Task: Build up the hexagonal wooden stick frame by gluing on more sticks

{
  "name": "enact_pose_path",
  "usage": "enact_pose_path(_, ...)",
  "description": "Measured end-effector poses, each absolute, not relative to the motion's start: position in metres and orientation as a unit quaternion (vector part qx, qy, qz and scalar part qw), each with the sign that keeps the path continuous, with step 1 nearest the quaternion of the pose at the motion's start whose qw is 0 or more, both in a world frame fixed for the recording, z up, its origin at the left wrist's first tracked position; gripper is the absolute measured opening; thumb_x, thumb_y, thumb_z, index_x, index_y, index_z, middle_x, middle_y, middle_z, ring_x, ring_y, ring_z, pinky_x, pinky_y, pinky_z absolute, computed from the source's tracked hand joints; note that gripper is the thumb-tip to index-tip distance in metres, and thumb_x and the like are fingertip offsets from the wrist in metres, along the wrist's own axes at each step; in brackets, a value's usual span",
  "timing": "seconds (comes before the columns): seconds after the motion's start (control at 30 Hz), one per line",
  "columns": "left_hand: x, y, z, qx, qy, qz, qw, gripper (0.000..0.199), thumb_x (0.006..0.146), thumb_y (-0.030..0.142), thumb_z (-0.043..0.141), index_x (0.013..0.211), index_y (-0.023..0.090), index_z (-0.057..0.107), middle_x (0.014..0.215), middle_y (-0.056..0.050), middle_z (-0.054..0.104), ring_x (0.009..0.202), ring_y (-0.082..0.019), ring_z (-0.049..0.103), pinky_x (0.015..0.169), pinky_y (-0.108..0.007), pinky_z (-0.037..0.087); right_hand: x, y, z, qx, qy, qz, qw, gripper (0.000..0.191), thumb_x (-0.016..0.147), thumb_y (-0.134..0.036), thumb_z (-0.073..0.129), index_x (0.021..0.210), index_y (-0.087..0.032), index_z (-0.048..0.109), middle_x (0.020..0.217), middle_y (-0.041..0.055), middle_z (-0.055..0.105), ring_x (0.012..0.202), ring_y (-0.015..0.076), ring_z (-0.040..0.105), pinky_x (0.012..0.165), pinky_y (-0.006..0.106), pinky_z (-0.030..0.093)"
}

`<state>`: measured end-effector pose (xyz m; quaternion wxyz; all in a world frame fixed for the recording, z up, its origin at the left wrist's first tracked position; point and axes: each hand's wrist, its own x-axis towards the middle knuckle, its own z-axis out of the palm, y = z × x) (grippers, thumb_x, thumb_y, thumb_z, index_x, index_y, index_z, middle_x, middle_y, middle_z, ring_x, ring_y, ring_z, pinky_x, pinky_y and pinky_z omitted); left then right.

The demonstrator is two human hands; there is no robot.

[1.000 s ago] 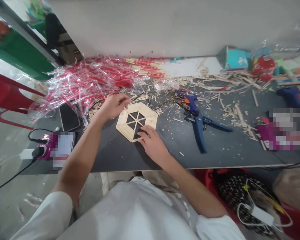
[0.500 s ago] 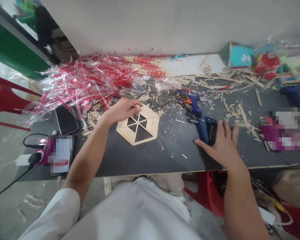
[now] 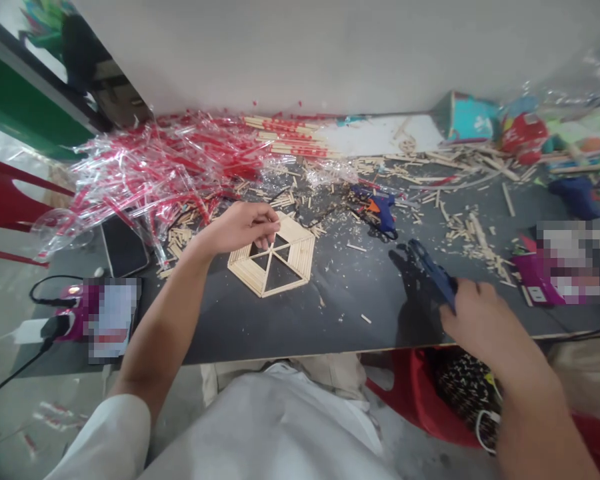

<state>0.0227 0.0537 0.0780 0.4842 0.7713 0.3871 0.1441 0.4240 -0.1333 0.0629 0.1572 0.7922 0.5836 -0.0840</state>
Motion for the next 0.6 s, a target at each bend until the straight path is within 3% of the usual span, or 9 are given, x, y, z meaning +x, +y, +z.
enact_pose_path(0.1,0.023,0.054,0.077,0.753,0.387,0.144,0.513,0.016,0.097,0.031,0.061,0.096,0.016,0.068,0.076,-0.005,0.079,0.062,-0.014,0.076,0.061,-0.023,0.058,0.417,-0.141,0.073,0.790,0.584,-0.175,0.066,0.011,0.099,-0.032,0.050,0.097,-0.025,0.058,0.100,0.0260,0.069,0.103,0.0411,0.070,0.087,0.048,0.052)
enact_pose_path(0.2,0.025,0.052,0.078,0.761,0.383,0.139,0.504,0.017,0.093,0.031,0.066,0.093,0.016,0.074,0.072,-0.004,0.079,0.062,-0.015,0.077,0.061,-0.024,0.060,0.391,-0.132,0.078,0.773,0.568,-0.283,-0.020,0.016,0.095,-0.039,0.054,0.082,-0.029,0.052,0.087,0.0159,0.069,0.086,0.0356,0.069,0.079,0.048,0.052)
enact_pose_path(0.33,0.028,0.046,0.082,0.747,0.412,0.169,0.494,0.023,0.089,0.036,0.074,0.095,0.016,0.081,0.077,-0.006,0.081,0.069,-0.019,0.080,0.062,-0.025,0.063,0.344,-0.102,0.080,0.700,0.627,-0.327,-0.101,0.020,0.093,-0.043,0.053,0.089,-0.024,0.059,0.092,0.0131,0.072,0.085,0.0333,0.070,0.079,0.047,0.054)
enact_pose_path(0.47,0.028,0.044,0.083,0.716,0.437,0.184,0.513,0.025,0.088,0.039,0.075,0.097,0.016,0.081,0.082,-0.007,0.083,0.071,-0.020,0.081,0.065,-0.028,0.067,0.306,-0.071,0.083,0.632,0.688,-0.328,-0.141,0.030,0.099,-0.043,0.053,0.117,-0.021,0.064,0.115,0.0158,0.072,0.105,0.0334,0.071,0.089,0.046,0.056)
enact_pose_path(0.6,0.024,0.048,0.078,0.696,0.456,0.204,0.515,0.023,0.089,0.038,0.074,0.087,0.016,0.079,0.080,-0.006,0.081,0.069,-0.019,0.080,0.065,-0.027,0.068,0.283,-0.046,0.084,0.582,0.710,-0.367,-0.151,0.029,0.102,-0.043,0.051,0.115,-0.022,0.065,0.110,0.0135,0.072,0.102,0.0314,0.070,0.089,0.045,0.055)
